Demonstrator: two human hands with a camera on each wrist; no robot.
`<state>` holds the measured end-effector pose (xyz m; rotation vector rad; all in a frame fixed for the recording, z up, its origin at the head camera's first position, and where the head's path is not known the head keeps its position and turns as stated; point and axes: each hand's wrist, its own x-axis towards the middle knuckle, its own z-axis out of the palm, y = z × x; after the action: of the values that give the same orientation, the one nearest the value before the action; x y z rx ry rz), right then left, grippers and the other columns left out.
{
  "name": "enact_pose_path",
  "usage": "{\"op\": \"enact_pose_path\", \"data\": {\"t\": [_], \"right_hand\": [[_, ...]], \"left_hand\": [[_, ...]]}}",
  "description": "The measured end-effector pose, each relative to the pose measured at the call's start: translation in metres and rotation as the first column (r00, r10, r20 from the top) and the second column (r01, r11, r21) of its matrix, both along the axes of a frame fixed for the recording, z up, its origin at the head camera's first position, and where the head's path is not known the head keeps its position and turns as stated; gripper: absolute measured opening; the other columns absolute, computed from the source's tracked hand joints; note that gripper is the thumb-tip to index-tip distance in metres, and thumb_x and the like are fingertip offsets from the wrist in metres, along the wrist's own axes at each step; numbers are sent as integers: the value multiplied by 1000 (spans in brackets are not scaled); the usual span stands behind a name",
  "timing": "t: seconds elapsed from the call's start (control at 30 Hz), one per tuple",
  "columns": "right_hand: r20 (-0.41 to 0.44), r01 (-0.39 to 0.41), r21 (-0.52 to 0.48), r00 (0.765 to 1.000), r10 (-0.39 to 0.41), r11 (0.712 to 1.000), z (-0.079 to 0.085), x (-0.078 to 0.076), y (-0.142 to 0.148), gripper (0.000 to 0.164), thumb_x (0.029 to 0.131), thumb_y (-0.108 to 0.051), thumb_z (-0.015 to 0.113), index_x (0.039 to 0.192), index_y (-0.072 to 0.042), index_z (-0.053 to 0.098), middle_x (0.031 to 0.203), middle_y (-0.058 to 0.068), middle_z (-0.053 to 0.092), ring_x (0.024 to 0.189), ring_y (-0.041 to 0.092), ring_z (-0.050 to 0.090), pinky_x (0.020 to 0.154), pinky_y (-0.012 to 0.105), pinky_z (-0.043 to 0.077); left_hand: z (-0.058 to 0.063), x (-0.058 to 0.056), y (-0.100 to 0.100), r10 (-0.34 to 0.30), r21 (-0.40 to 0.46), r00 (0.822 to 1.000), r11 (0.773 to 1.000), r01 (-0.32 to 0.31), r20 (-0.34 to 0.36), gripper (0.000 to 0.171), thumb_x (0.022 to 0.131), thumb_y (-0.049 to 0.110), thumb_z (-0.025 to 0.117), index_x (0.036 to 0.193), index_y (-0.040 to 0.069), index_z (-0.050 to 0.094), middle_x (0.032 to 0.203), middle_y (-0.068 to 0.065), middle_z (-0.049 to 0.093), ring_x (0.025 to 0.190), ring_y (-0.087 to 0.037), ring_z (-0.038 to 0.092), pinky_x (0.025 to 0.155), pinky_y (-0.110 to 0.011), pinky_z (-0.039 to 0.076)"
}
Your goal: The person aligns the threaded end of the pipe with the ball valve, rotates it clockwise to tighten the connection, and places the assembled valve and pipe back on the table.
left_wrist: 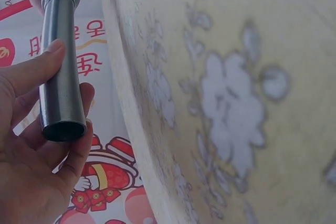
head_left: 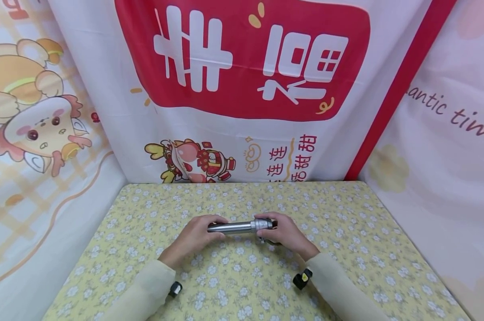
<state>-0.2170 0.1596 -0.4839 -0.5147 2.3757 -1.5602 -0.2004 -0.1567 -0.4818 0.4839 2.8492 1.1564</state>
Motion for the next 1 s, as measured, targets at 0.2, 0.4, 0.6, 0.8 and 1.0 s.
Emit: {"op": "enact_pose_path", "data": {"t": [0.2,0.4,0.6,0.8,1.0], "right_hand": [[-62,12,53,998,-9,999,4,-3,-7,50,98,-27,85,145,-24,70,125,7,72,90,22,69,67,38,59],[-104,9,84,995,0,996,8,-11,-14,53,98,-25,84,148,-16,69,127,9,72,89,20,70,68,36,60],[-75,20,71,997,-15,997,7,-22,-19,47,99,-27,84,145,-24,71,122,8,73,86,20,70,67,38,60],[-114,25,103,993,-13,994,8,-36,-28,47,99,-27,84,144,-23,72,121,6,74,86,19,69,67,35,59],[-132,23,110,991,-8,994,11,-48,-38,45,99,-27,85,143,-23,73,118,4,76,85,18,67,67,34,58]], "left_hand": [[3,-4,-6,15,-41,1000,999,-15,-6,37,90,25,91,124,35,80,117,12,78,103,-9,70,95,-44,58],[6,-16,-14,-36,-72,999,997,34,-29,37,94,25,88,130,29,79,119,9,79,101,-9,69,93,-46,57],[9,-28,-19,-38,-81,999,996,38,4,35,96,25,87,130,29,79,121,4,79,103,-13,70,96,-48,56],[10,-39,-27,-71,-125,997,990,66,-38,36,98,25,85,133,25,77,124,0,78,104,-15,72,95,-47,59],[12,-48,-38,-108,-173,989,981,90,-98,38,99,23,83,136,20,75,127,-5,79,107,-20,73,96,-51,58]]}}
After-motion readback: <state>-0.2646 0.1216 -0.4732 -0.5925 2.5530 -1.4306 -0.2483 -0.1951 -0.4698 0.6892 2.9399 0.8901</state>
